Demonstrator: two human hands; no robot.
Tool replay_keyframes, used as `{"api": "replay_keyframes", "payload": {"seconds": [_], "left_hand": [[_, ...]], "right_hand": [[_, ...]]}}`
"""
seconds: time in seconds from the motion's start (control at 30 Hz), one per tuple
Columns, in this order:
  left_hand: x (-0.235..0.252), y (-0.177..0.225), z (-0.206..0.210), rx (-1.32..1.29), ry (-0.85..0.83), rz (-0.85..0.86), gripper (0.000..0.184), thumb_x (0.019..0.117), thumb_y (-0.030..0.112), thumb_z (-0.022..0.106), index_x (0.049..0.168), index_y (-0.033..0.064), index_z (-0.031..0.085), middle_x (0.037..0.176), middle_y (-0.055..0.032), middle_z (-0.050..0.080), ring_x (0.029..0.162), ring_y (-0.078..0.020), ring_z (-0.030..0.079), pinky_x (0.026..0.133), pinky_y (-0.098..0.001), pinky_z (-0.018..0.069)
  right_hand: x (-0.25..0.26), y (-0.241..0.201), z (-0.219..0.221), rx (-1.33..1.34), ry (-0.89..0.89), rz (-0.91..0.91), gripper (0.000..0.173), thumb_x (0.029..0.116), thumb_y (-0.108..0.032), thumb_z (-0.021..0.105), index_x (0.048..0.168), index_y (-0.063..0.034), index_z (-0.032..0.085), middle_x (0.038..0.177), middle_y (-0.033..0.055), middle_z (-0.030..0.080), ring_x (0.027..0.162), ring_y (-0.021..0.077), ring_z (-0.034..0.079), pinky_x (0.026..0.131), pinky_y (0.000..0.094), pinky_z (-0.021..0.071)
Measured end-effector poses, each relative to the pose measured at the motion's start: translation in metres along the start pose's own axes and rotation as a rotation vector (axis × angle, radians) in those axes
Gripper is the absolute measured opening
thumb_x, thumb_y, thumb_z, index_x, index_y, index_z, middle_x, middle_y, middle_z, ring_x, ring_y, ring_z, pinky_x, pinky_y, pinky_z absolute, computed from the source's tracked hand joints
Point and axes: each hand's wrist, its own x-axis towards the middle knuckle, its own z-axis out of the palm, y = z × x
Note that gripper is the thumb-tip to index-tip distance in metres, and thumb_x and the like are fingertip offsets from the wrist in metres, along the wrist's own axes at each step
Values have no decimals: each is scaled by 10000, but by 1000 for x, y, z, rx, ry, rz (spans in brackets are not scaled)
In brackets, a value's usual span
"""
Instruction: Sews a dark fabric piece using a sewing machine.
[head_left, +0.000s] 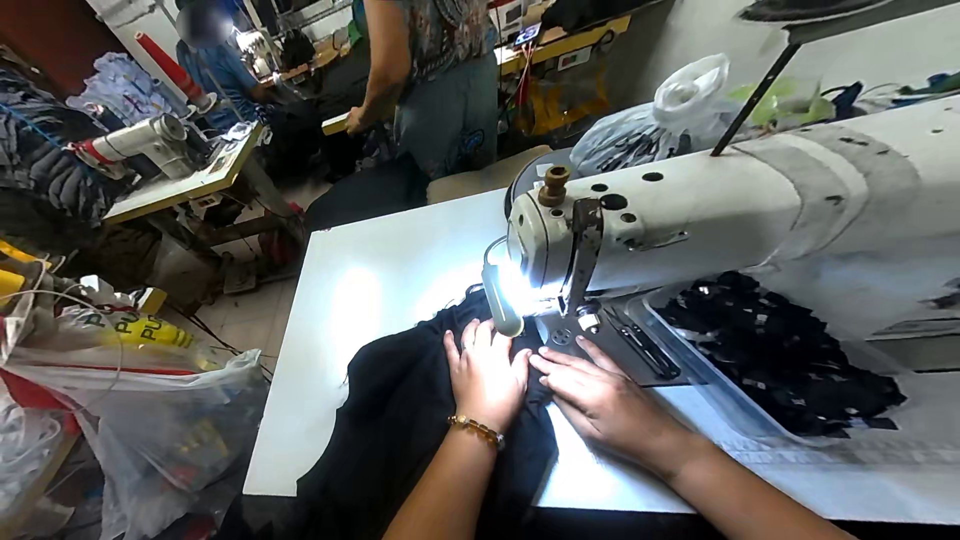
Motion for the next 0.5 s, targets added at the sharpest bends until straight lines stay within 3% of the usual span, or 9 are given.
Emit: {"api": "replay_keyframes", "payload": {"seconds": [0.17, 0.2, 0.27, 0.3, 0.33, 0.37, 0.4, 0.43, 0.5], "left_hand": [[2, -9, -3, -39, -7, 103, 393, 1070, 379, 473, 1342, 184, 679, 1502, -34, 562, 1481, -288, 403, 1216, -667, 147], [-1, -14, -7, -50, 3, 156, 376, 1070, 366, 479, 1278, 158, 712, 1455, -44, 602, 1451, -289, 448, 1211, -665, 183], [-5, -28, -17, -21, 82, 296, 339, 1043, 360, 536, 1010, 112, 766, 1186, -67, 718, 1244, -287, 614, 1122, -614, 379], [-6, -36, -25, 13, 123, 359, 360, 1023, 383, 563, 882, 108, 749, 982, -65, 715, 1074, -278, 655, 1015, -553, 465], [-7, -44, -37, 49, 114, 393, 398, 1015, 417, 570, 820, 106, 723, 860, -64, 684, 964, -278, 657, 938, -524, 488], [-8, -52, -50, 83, 79, 399, 427, 1011, 453, 573, 812, 104, 719, 814, -68, 674, 926, -284, 660, 925, -528, 489], [-7, -60, -64, 121, 54, 394, 441, 1001, 480, 582, 829, 101, 730, 809, -77, 684, 922, -296, 674, 924, -549, 500], [-6, -68, -78, 154, 34, 387, 445, 994, 494, 589, 856, 99, 741, 812, -87, 694, 908, -300, 684, 910, -562, 496], [-3, -83, -107, 185, -26, 395, 431, 993, 492, 599, 886, 100, 742, 790, -81, 706, 833, -273, 693, 876, -555, 490]], "right_hand": [[9, -3, 3, -18, -26, 79, 343, 958, -186, 459, 977, -53, 774, 1264, 58, 729, 1287, 252, 633, 1119, 595, 421], [8, -5, 1, -11, -29, 114, 348, 963, -188, 463, 1039, -45, 771, 1292, 76, 714, 1300, 272, 622, 1117, 596, 421], [4, -18, -4, -15, 4, 215, 378, 974, -224, 480, 1195, -45, 729, 1332, 117, 676, 1291, 313, 613, 1095, 544, 462], [1, -30, -9, -23, 26, 284, 401, 971, -261, 494, 1237, -53, 711, 1290, 115, 685, 1218, 305, 644, 1029, 503, 515], [-2, -45, -14, -9, 40, 361, 412, 968, -312, 518, 1226, -61, 718, 1158, 92, 721, 1056, 269, 693, 899, 461, 570], [-5, -62, -18, 68, 4, 452, 410, 967, -365, 551, 1186, -68, 729, 971, 60, 723, 847, 213, 699, 731, 417, 594], [-5, -78, -23, 231, -113, 560, 429, 971, -404, 584, 1183, -58, 725, 825, 45, 704, 696, 176, 671, 632, 399, 584], [0, -92, -26, 450, -292, 667, 495, 975, -422, 611, 1264, -26, 677, 804, 79, 701, 671, 193, 661, 641, 426, 574], [25, -109, -16, 777, -564, 786, 631, 963, -419, 650, 1449, -38, 522, 1041, 134, 729, 865, 211, 715, 823, 443, 593]]}}
